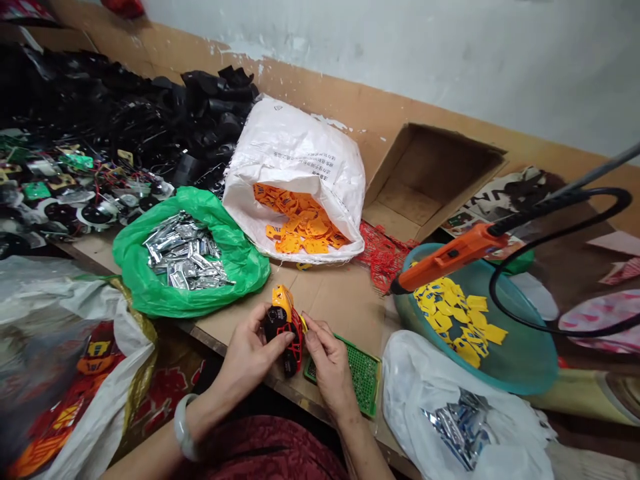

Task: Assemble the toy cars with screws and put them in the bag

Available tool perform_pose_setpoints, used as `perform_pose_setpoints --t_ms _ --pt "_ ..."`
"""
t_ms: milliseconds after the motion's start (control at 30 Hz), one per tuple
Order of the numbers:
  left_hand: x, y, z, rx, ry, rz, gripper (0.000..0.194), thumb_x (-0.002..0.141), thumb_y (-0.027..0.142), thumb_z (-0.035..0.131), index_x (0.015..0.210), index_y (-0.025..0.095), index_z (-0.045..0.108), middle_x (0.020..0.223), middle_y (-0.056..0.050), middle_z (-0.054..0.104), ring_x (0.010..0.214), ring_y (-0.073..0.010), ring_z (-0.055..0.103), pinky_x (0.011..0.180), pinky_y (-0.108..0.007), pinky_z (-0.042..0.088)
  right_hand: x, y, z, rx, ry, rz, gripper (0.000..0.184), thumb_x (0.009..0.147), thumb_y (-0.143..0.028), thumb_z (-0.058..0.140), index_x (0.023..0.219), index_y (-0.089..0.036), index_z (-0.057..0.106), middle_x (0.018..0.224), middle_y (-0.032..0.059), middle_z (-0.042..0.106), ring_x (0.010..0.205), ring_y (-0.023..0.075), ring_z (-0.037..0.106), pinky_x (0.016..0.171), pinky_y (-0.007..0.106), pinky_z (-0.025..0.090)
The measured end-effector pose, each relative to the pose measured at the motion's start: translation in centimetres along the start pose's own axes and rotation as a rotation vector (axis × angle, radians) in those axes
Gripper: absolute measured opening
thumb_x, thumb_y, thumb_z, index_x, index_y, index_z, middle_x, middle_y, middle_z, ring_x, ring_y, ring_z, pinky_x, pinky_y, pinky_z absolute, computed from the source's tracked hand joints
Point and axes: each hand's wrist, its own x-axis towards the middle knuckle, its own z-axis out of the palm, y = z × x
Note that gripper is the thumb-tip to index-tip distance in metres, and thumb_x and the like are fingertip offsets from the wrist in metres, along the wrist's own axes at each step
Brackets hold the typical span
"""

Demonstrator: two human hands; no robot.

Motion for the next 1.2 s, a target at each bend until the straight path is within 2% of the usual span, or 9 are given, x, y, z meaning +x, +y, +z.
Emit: perform_pose_setpoints --t_ms 133,300,667,967,1200 --pt "0.3 0.0 -0.1 0.071 -0.012 0.018 0.026 0.074 0.015 0.072 0.099 0.017 0.066 0.093 -0.004 0.071 0.087 -0.0228 0.063 0.081 -0.034 0.05 0.2 0.7 0.0 0.088 -0.01 0.05 0.04 0.094 -0.053 0.065 0.123 -0.027 0.075 0.13 0.0082 0.071 0.125 0.0295 0.061 0.115 0.049 0.04" --pt "0.7 -0.1 -0.4 0.123 -0.016 0.014 0.024 0.072 0.018 0.073 0.095 0.017 0.066 0.089 -0.006 0.071 0.085 -0.0245 0.064 0.077 -0.034 0.05 0.1 0.7 0.3 0.183 -0.009 0.106 0.038 0.091 -0.051 0.07 0.12 -0.028 0.076 0.131 0.008 0.071 0.126 0.031 0.062 0.117 0.051 0.039" --pt "0.9 1.1 -0.4 -0.011 0.006 -0.015 0.023 0.064 0.02 0.077 0.083 0.017 0.064 0.078 -0.003 0.067 0.075 -0.0203 0.059 0.07 -0.031 0.049 -0.2 0.8 0.4 0.113 -0.022 0.092 0.04 0.091 -0.052 0.069 0.122 -0.027 0.075 0.129 0.0085 0.072 0.121 0.0293 0.064 0.113 0.048 0.043" --pt "0.9 0.9 -0.8 -0.073 0.006 -0.032 0.029 0.063 0.019 0.079 0.088 0.014 0.067 0.084 -0.005 0.071 0.081 -0.0211 0.063 0.077 -0.032 0.051 0.0 -0.8 1.3 0.008 0.021 -0.005 0.036 0.087 -0.052 0.073 0.114 -0.028 0.08 0.108 0.007 0.077 0.104 0.0266 0.069 0.099 0.042 0.052" --pt "0.4 -0.2 -1.6 -0.309 0.011 -0.11 0.042 0.066 0.024 0.086 0.104 0.017 0.07 0.098 -0.004 0.075 0.092 -0.0195 0.065 0.086 -0.029 0.051 0.2 -0.9 2.8 0.079 0.099 -0.081 0.032 0.082 -0.043 0.08 0.109 -0.026 0.081 0.117 0.0098 0.073 0.112 0.0263 0.067 0.102 0.041 0.054"
